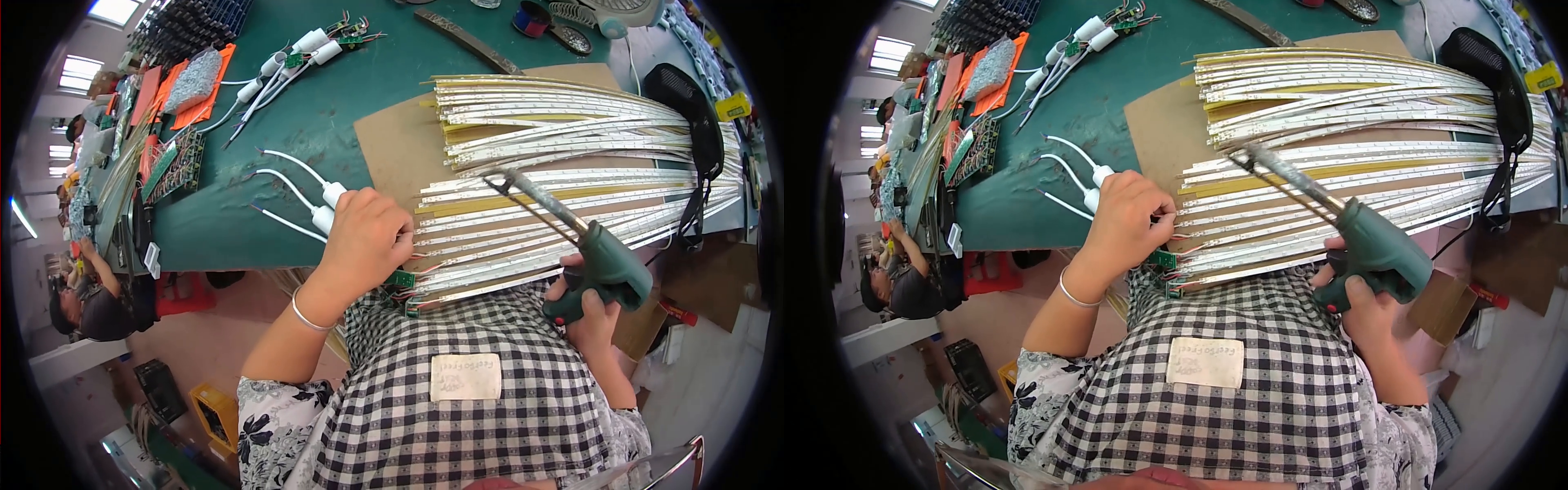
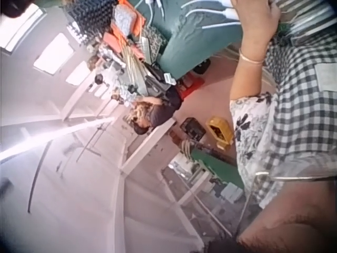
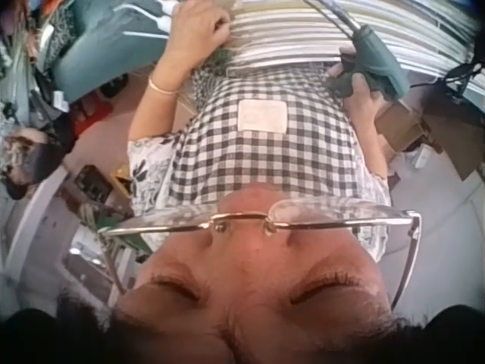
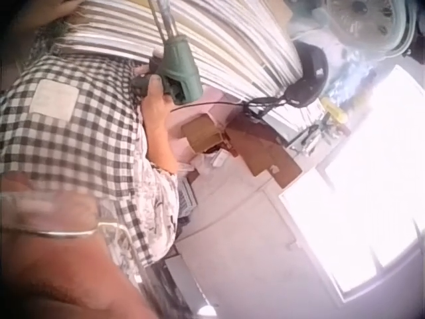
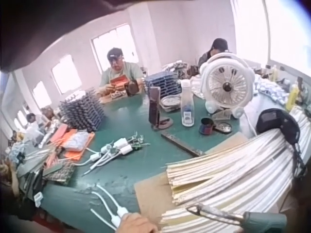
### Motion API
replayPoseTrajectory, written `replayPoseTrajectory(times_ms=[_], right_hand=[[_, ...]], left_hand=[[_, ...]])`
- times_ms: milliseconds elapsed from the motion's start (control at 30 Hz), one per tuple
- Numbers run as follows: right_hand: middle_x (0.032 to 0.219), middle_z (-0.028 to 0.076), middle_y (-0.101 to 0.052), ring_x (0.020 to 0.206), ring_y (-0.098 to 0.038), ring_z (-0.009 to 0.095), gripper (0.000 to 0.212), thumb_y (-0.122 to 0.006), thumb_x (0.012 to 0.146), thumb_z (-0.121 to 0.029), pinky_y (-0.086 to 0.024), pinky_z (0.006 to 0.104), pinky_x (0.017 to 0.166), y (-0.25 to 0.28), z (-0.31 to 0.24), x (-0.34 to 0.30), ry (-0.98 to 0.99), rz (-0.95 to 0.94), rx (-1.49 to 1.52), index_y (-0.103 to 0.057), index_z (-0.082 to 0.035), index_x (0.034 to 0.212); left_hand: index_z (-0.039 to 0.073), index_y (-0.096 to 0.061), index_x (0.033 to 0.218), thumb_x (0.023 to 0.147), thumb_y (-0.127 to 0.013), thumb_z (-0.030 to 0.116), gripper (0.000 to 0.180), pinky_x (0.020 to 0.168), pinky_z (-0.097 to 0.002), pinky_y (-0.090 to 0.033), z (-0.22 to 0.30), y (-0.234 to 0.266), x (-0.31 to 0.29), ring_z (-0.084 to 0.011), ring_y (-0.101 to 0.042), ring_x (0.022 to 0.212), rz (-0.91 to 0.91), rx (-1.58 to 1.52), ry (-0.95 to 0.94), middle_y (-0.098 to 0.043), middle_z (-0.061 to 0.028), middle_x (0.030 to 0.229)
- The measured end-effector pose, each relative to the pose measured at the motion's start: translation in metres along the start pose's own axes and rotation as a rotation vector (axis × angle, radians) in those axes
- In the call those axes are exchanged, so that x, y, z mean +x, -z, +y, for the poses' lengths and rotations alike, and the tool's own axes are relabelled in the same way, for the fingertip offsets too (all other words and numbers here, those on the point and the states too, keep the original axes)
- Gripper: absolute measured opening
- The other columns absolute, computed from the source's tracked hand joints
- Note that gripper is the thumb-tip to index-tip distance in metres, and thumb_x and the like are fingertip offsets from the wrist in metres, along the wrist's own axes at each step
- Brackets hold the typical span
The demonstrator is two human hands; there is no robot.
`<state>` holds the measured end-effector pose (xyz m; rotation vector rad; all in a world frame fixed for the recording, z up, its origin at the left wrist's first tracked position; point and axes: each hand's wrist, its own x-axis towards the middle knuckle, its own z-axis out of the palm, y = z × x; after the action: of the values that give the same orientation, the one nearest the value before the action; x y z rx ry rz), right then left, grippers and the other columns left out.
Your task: The person attaches wire harnesses to LED strip lights by hand and solders the connections using a soldering iron.
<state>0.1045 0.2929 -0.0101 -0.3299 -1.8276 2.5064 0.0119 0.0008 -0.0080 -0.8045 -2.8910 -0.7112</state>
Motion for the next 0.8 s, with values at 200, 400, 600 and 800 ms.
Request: replayPoseTrajectory(times_ms=[200,400,600,800], right_hand=[[0.104,0.017,-0.058,0.070,-0.061,0.020,0.050,-0.062,0.083,-0.024,-0.052,0.0308,0.061,0.009,0.012,-0.004,0.025,0.000,0.078,-0.046,0.006,0.120],[0.110,0.017,-0.056,0.071,-0.061,0.021,0.048,-0.061,0.083,-0.020,-0.054,0.0312,0.058,0.003,0.008,0.007,0.032,0.010,0.104,-0.045,0.005,0.121],[0.110,0.017,-0.057,0.072,-0.062,0.021,0.047,-0.062,0.084,-0.022,-0.054,0.0318,0.060,-0.001,0.005,0.010,0.059,0.023,0.080,-0.046,0.004,0.120],[0.110,0.017,-0.057,0.073,-0.062,0.021,0.046,-0.061,0.085,-0.021,-0.054,0.0320,0.062,-0.005,0.006,0.004,0.073,0.057,0.062,-0.046,0.004,0.120]], left_hand=[[0.010,-0.060,0.066,0.067,-0.064,0.011,0.004,0.066,-0.0376,-0.038,0.015,0.002,-0.014,-0.0247,-0.052,0.074,-0.103,0.028,-0.001,-0.056,-0.0029,0.069],[0.008,-0.063,0.074,0.074,-0.063,0.017,0.009,0.070,-0.0392,-0.042,-0.003,0.025,0.004,-0.0274,-0.055,0.079,-0.268,-0.141,-0.062,-0.058,-0.0080,0.075],[0.007,-0.057,0.102,0.074,-0.064,0.007,0.029,0.087,-0.0388,-0.044,-0.118,0.058,0.095,-0.0310,-0.054,0.101,0.410,0.146,0.088,-0.056,-0.0116,0.098],[0.008,-0.061,0.102,0.071,-0.071,0.010,0.032,0.083,-0.0387,-0.045,-0.178,0.047,0.130,-0.0301,-0.054,0.098,0.469,0.360,0.145,-0.054,-0.0110,0.101]])
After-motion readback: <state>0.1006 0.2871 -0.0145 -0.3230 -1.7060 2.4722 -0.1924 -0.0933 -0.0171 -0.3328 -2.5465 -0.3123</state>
